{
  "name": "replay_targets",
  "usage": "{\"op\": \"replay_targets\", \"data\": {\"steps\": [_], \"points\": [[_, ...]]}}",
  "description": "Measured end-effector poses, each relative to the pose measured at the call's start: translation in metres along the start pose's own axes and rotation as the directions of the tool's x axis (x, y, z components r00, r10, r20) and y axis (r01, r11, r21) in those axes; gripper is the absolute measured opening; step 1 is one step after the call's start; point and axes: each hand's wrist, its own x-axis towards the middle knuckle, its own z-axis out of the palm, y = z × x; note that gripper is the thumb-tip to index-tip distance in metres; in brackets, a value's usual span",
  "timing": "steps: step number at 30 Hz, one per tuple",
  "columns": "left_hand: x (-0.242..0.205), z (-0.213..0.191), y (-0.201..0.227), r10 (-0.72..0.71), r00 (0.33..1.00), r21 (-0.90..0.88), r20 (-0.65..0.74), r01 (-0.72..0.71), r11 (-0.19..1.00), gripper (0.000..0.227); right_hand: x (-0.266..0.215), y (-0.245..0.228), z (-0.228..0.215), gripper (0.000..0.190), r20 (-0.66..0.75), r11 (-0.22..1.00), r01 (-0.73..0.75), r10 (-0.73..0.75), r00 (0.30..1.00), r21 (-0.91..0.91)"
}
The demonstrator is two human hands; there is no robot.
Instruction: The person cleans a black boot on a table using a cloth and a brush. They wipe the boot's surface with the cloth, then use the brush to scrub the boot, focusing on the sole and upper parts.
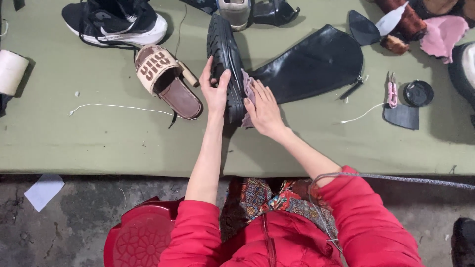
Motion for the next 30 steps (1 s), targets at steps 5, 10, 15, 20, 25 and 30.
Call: {"op": "replay_targets", "data": {"steps": [5, 10, 15, 20, 25, 30], "points": [[-0.001, -0.001, 0.002, -0.039, 0.998, 0.085, 0.040, 0.035, 0.996, 0.066, -0.011, 0.043, -0.011, 0.048, 0.018, 0.940, 0.004, 0.002, 1.000, -0.342], [0.000, -0.006, 0.005, -0.080, 0.995, 0.095, 0.063, 0.074, 0.993, 0.067, -0.002, 0.065, -0.021, 0.043, -0.031, 0.906, -0.037, 0.026, 0.999, -0.422], [-0.001, -0.005, 0.009, -0.092, 0.993, 0.084, 0.076, 0.086, 0.993, 0.067, 0.022, 0.062, -0.008, 0.054, -0.218, 0.979, 0.022, 0.024, 0.976, 0.202], [-0.004, -0.001, 0.016, -0.087, 0.994, 0.087, 0.066, 0.081, 0.993, 0.066, 0.032, 0.018, 0.008, 0.048, -0.002, 0.968, 0.039, -0.040, 0.999, 0.247], [-0.005, 0.004, 0.010, -0.072, 0.996, 0.107, 0.059, 0.065, 0.992, 0.069, 0.036, 0.036, 0.006, 0.052, 0.203, 0.990, -0.089, 0.109, 0.973, -0.105], [-0.007, 0.002, 0.014, -0.066, 0.994, 0.099, 0.084, 0.057, 0.993, 0.069, 0.034, 0.058, 0.003, 0.049, 0.169, 0.923, -0.019, 0.091, 0.981, -0.384]]}}
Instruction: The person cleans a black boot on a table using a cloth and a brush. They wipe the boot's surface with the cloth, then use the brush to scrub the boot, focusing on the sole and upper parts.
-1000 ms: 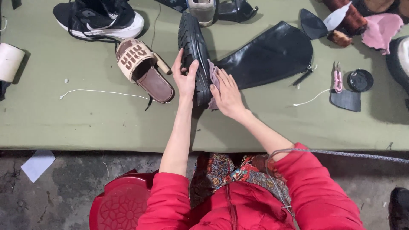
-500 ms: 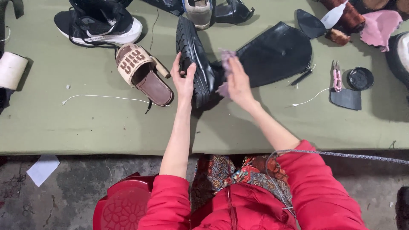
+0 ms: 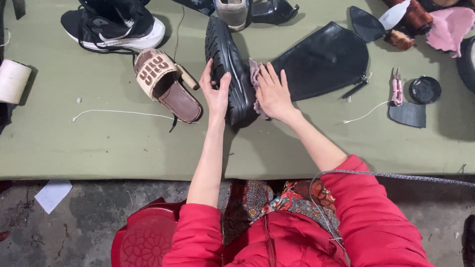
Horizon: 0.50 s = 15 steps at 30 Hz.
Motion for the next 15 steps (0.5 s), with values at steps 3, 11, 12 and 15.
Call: {"op": "replay_targets", "data": {"steps": [3, 11, 12, 15], "points": [[-0.001, -0.003, 0.001, -0.009, 1.000, 0.003, 0.006, 0.009, 1.000, 0.068, 0.001, 0.012, -0.002, 0.050, 0.006, 0.998, -0.035, 0.036, 0.999, -0.046], [-0.002, -0.005, 0.004, -0.036, 0.999, -0.001, 0.000, 0.036, 0.999, 0.067, -0.001, 0.046, -0.008, 0.052, -0.060, 0.997, -0.051, 0.047, 0.997, -0.060], [-0.001, -0.005, 0.003, -0.039, 0.999, -0.003, -0.004, 0.039, 0.999, 0.067, -0.002, 0.049, -0.008, 0.052, -0.073, 0.997, -0.051, 0.047, 0.996, -0.057], [0.003, -0.006, -0.002, -0.040, 0.999, -0.001, 0.000, 0.040, 0.999, 0.067, -0.002, 0.053, -0.009, 0.052, -0.089, 0.998, -0.052, 0.049, 0.995, -0.035]]}}
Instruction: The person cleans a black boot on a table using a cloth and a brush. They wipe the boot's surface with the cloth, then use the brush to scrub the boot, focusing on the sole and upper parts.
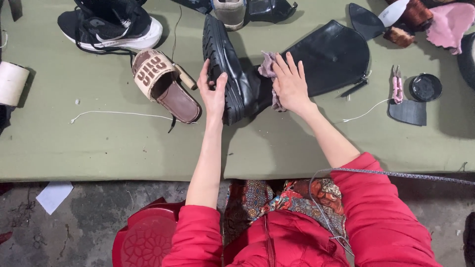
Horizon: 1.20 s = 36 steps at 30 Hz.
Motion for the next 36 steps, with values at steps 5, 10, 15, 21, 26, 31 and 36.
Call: {"op": "replay_targets", "data": {"steps": [5, 10, 15, 21, 26, 31, 36], "points": [[0.000, 0.000, -0.001, 0.004, 1.000, 0.009, -0.006, -0.004, 1.000, 0.068, -0.001, 0.004, -0.005, 0.057, -0.036, 0.996, -0.025, 0.028, 0.999, 0.088], [-0.009, 0.003, 0.031, -0.090, 0.996, -0.034, -0.029, 0.089, 0.996, 0.069, 0.002, 0.007, -0.059, 0.072, 0.137, 0.968, -0.223, 0.207, 0.969, 0.115], [-0.011, 0.003, 0.035, -0.083, 0.996, -0.034, -0.029, 0.082, 0.996, 0.069, -0.008, 0.071, -0.068, 0.086, -0.011, 0.949, -0.287, 0.290, 0.957, 0.130], [-0.008, 0.003, 0.021, -0.018, 1.000, -0.012, -0.022, 0.018, 1.000, 0.068, 0.012, -0.009, -0.111, 0.073, -0.165, 0.838, -0.068, 0.185, 0.969, 0.541], [-0.006, 0.005, 0.025, -0.047, 0.998, -0.024, -0.039, 0.046, 0.999, 0.066, -0.005, 0.002, -0.039, 0.052, 0.033, 0.995, 0.093, -0.091, 0.995, -0.034], [-0.009, 0.003, 0.032, -0.078, 0.997, -0.050, -0.029, 0.077, 0.996, 0.065, -0.004, 0.018, -0.048, 0.048, -0.008, 0.989, 0.142, -0.142, 0.990, -0.042], [-0.008, 0.004, 0.031, -0.110, 0.993, -0.066, -0.041, 0.107, 0.992, 0.065, 0.005, 0.059, -0.056, 0.058, -0.031, 0.996, -0.052, 0.050, 0.998, -0.077]]}}
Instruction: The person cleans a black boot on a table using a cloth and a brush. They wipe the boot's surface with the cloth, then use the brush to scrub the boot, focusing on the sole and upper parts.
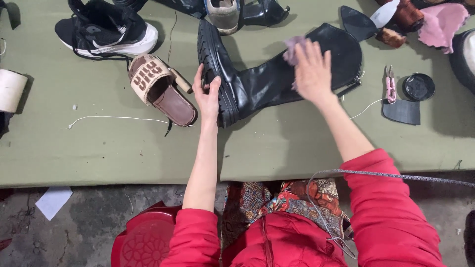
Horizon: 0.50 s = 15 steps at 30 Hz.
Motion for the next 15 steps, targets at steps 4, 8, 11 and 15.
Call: {"op": "replay_targets", "data": {"steps": [4, 8, 11, 15], "points": [[0.002, 0.001, -0.004, 0.055, 0.998, 0.022, -0.009, -0.054, 0.998, 0.062, 0.014, 0.028, -0.038, 0.057, 0.100, 0.993, -0.102, 0.107, 0.989, -0.051], [0.001, 0.001, -0.001, 0.014, 1.000, 0.006, 0.000, -0.014, 1.000, 0.064, 0.028, 0.073, -0.027, 0.064, 0.124, 0.979, -0.202, 0.206, 0.971, -0.040], [0.005, 0.002, -0.009, 0.026, 1.000, 0.019, -0.017, -0.026, 0.999, 0.064, 0.034, 0.069, -0.023, 0.066, 0.104, 0.961, -0.274, 0.277, 0.955, -0.047], [-0.002, 0.003, 0.001, 0.011, 1.000, 0.025, -0.021, -0.011, 1.000, 0.066, 0.023, 0.013, -0.032, 0.051, -0.104, 0.970, 0.178, -0.163, 0.981, 0.163]]}}
